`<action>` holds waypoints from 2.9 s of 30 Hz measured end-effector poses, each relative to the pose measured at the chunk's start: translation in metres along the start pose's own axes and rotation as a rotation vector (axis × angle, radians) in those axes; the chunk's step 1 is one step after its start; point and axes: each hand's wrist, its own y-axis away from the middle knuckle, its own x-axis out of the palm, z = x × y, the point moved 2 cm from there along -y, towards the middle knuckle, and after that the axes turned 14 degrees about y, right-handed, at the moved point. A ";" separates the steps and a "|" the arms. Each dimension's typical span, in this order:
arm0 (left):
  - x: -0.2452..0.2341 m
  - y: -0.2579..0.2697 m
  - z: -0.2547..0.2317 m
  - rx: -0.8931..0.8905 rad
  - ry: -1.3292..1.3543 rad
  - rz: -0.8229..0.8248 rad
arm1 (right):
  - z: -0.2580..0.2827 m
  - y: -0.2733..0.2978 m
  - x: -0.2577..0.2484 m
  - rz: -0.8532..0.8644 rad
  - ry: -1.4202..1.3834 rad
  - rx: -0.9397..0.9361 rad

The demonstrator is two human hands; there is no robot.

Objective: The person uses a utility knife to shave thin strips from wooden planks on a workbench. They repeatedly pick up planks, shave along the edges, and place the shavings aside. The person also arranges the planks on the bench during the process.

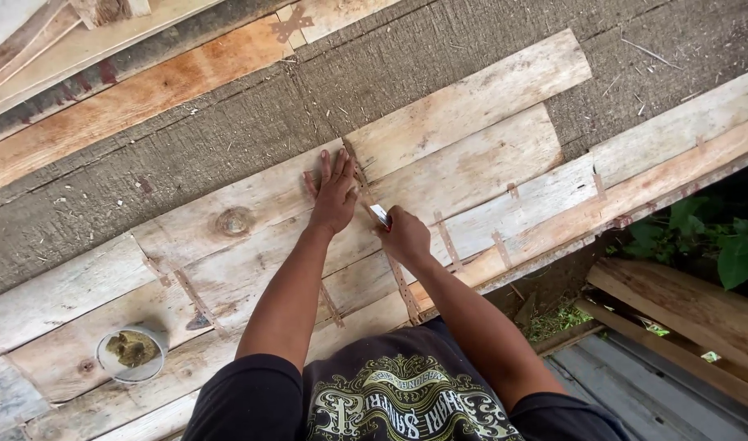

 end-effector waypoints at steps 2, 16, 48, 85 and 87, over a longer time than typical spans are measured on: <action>0.005 -0.001 0.008 -0.001 -0.013 -0.006 | -0.005 -0.001 0.013 -0.007 -0.021 0.013; 0.029 -0.012 0.025 -0.172 -0.444 -0.009 | -0.051 0.003 0.041 0.075 -0.081 0.035; 0.021 0.201 -0.042 -0.362 0.586 -0.139 | 0.055 0.104 0.027 -0.040 -1.207 0.002; -0.065 0.457 0.126 -0.388 1.383 -1.149 | 0.215 0.190 0.203 0.279 -0.364 -0.317; -0.054 0.463 0.120 -0.439 1.427 -1.135 | 0.206 0.188 0.203 0.280 -0.388 -0.272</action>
